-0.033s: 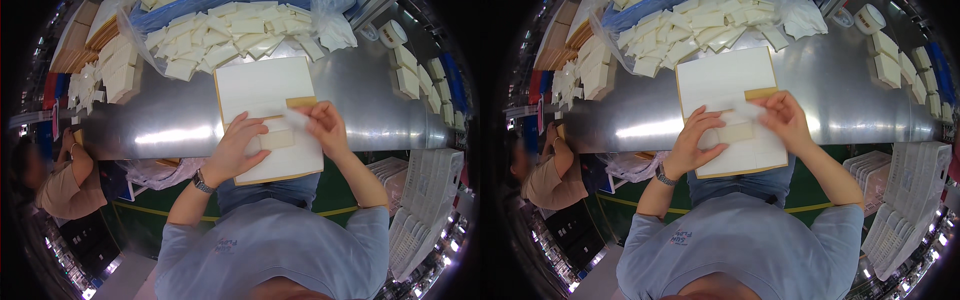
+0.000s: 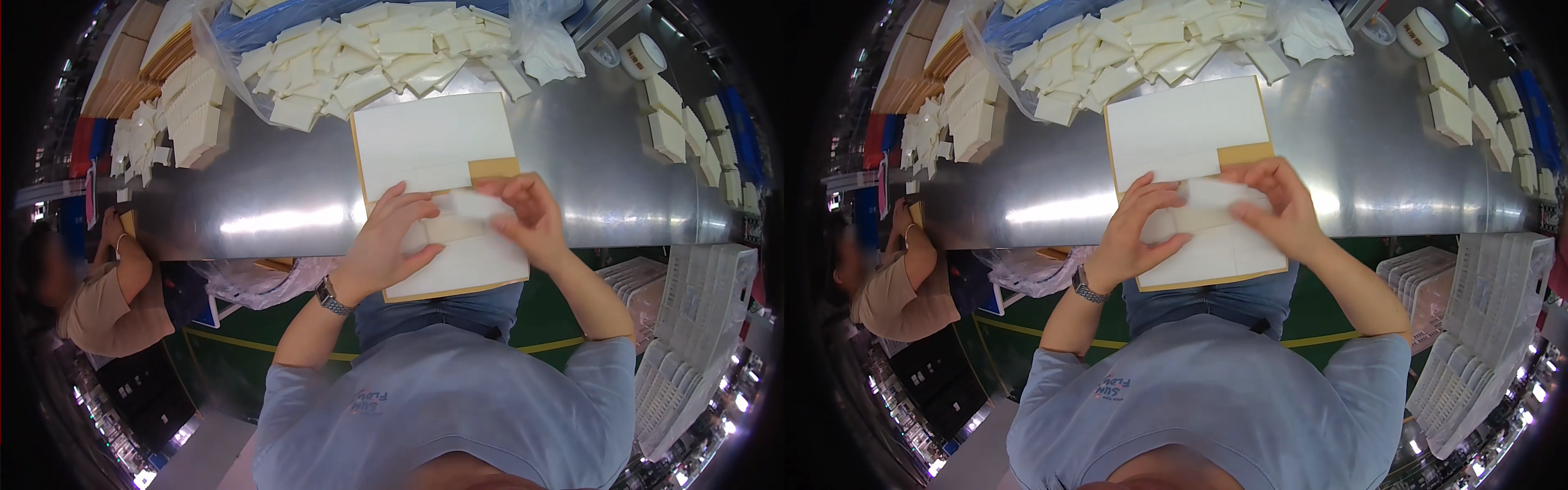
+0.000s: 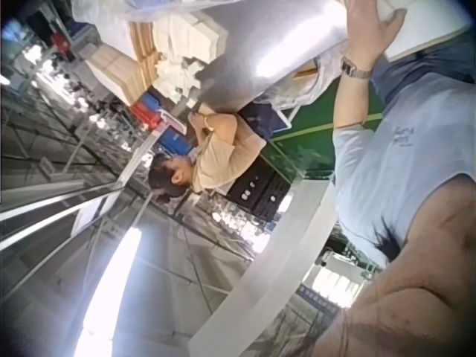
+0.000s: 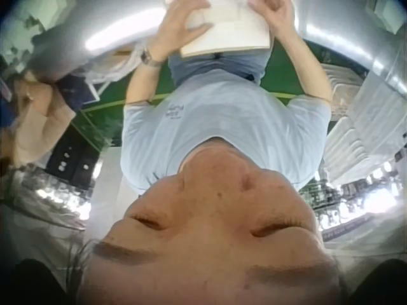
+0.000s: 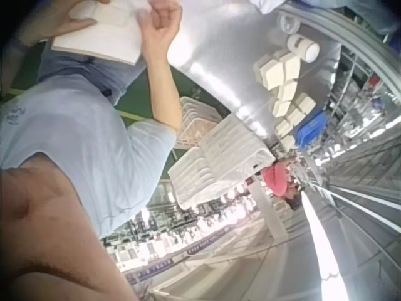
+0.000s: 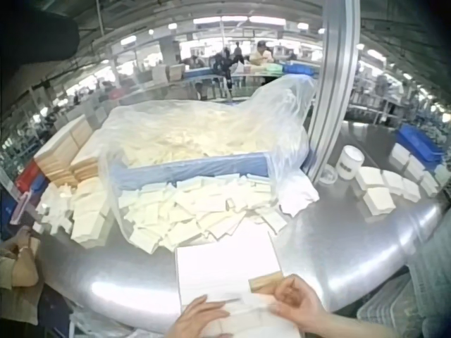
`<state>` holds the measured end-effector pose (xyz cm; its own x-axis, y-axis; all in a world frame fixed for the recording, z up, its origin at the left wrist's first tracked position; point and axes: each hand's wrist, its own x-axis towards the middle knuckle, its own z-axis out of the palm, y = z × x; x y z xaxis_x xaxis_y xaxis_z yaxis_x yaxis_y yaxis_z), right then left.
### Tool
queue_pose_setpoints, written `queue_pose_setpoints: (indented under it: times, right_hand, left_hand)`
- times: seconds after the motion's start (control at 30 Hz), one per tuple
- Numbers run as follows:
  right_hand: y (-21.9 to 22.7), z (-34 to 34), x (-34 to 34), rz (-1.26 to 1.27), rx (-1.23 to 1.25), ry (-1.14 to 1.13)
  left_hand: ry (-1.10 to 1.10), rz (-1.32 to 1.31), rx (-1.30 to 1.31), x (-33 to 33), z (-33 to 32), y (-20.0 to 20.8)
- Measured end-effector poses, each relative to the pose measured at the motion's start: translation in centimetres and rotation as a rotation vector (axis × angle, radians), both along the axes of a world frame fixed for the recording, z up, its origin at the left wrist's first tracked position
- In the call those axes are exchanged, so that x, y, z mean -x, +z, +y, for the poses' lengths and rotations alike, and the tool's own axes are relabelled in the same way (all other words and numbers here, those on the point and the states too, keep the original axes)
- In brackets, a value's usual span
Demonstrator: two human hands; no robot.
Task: The recorder is manually picking up small white components from a bin and arranging them onto a cardboard jig at an assembly station.
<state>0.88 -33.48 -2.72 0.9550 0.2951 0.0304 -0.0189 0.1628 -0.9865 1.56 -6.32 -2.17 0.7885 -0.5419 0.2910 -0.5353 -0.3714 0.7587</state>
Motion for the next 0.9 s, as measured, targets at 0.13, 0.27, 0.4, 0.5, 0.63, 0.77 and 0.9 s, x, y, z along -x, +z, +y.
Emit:
queue_pose_setpoints:
  times: [0.13, 0.27, 0.4, 0.5, 0.63, 0.77, 0.9]
  right_hand:
    - [0.9, 1.0, 0.7, -0.555, 0.495, 0.054]
    - [0.4, 1.3, 0.6, -0.561, 0.53, 0.048]
    - [0.3, 1.6, 0.4, -0.557, 0.544, 0.037]
    - [0.4, 1.6, 0.3, -0.624, 0.56, 0.045]
    - [0.3, 1.8, 0.4, -0.641, 0.592, 0.04]
    - [0.6, 1.7, 0.2, -0.679, 0.654, 0.067]
    - [0.6, 2.0, 0.2, -0.636, 0.636, 0.052]
  left_hand:
    - [0.021, -0.006, -0.002, 0.0, -0.2, -0.1]
    - [0.0, -0.041, -0.002, 0.0, -0.2, -0.1]
    - [-0.012, -0.064, 0.018, -0.1, -0.1, -0.3]
    - [-0.029, -0.045, 0.032, -0.2, 0.0, -0.4]
    - [-0.032, -0.032, 0.024, -0.3, 0.1, -0.2]
    - [-0.024, -0.029, 0.021, -0.3, 0.1, -0.1]
    - [-0.023, -0.035, 0.027, -0.3, 0.0, -0.1]
